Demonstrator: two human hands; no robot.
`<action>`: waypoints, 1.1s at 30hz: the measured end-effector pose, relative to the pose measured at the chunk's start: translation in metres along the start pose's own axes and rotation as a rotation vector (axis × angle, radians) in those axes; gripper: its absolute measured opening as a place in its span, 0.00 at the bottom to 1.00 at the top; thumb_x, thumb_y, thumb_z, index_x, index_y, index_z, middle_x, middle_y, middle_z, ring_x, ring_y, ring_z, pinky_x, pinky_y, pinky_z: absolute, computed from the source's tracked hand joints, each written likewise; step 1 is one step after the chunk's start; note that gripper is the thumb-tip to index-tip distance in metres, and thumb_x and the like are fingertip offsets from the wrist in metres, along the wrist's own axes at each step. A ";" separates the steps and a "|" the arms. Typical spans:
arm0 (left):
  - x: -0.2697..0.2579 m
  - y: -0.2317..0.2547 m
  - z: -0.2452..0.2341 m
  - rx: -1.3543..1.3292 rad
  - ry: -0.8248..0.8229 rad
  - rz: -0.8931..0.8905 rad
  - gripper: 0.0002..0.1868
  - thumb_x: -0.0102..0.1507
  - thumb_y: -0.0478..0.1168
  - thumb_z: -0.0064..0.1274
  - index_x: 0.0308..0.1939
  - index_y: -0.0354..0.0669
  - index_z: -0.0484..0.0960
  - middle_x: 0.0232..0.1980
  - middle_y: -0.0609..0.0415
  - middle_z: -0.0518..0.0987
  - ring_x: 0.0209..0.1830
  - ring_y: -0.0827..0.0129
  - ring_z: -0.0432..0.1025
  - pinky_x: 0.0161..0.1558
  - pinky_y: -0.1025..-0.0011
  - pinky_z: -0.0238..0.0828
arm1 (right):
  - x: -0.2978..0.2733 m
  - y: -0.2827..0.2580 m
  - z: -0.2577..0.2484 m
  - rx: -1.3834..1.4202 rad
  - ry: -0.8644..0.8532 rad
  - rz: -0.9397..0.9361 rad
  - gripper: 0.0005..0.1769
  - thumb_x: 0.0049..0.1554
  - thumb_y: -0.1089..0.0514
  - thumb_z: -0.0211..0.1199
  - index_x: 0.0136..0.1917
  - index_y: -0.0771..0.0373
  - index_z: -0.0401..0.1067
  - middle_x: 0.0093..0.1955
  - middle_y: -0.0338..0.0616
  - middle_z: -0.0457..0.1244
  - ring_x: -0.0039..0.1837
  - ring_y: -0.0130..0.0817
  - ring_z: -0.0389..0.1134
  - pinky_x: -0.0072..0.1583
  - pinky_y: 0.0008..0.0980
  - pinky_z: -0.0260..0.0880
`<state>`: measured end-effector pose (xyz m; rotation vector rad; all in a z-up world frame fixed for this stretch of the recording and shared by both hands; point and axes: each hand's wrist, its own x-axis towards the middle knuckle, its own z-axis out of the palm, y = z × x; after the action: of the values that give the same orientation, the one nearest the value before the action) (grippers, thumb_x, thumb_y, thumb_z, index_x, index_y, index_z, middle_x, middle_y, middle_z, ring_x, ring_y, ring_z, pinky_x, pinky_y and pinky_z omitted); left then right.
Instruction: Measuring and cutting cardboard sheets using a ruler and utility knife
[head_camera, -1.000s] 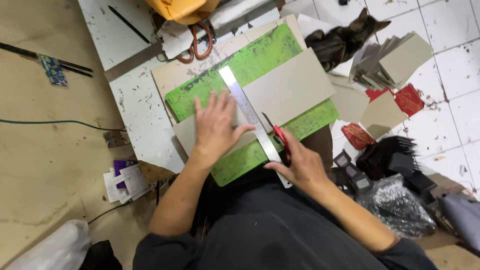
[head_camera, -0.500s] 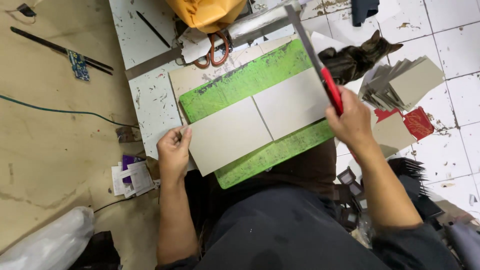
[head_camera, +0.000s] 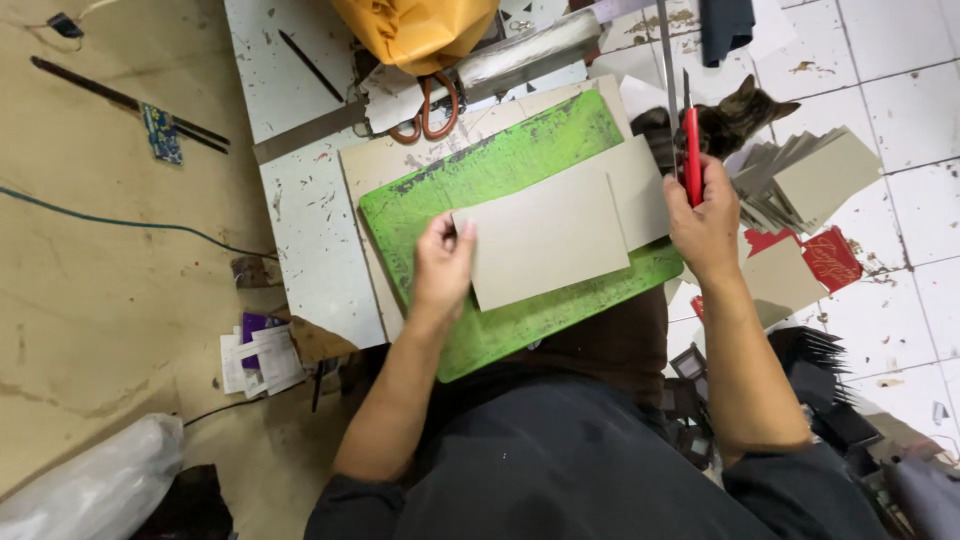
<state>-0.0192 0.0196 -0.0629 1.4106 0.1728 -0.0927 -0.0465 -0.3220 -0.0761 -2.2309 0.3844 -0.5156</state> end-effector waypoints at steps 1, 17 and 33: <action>-0.004 -0.001 0.005 -0.004 -0.004 0.001 0.15 0.69 0.35 0.55 0.59 0.33 0.77 0.50 0.47 0.81 0.52 0.66 0.76 0.56 0.64 0.77 | 0.000 0.001 0.003 -0.004 0.004 -0.001 0.17 0.64 0.56 0.68 0.65 0.58 0.74 0.48 0.58 0.65 0.53 0.59 0.69 0.53 0.49 0.66; -0.028 0.025 -0.066 -0.137 0.056 0.367 0.15 0.62 0.28 0.60 0.52 0.28 0.77 0.44 0.39 0.84 0.45 0.64 0.79 0.51 0.66 0.78 | -0.027 -0.062 0.006 0.424 -0.288 -0.088 0.19 0.61 0.63 0.66 0.65 0.65 0.70 0.48 0.51 0.67 0.54 0.49 0.73 0.57 0.46 0.72; -0.070 0.044 -0.063 0.391 0.125 0.752 0.23 0.67 0.30 0.56 0.64 0.21 0.70 0.55 0.34 0.80 0.60 0.42 0.74 0.63 0.49 0.70 | -0.068 -0.127 0.003 0.276 -0.426 -0.460 0.37 0.57 0.70 0.58 0.79 0.68 0.56 0.79 0.61 0.53 0.80 0.64 0.50 0.75 0.59 0.49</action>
<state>-0.0851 0.0857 -0.0170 1.7877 -0.2952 0.6116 -0.0908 -0.2098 0.0030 -2.0806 -0.4061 -0.2878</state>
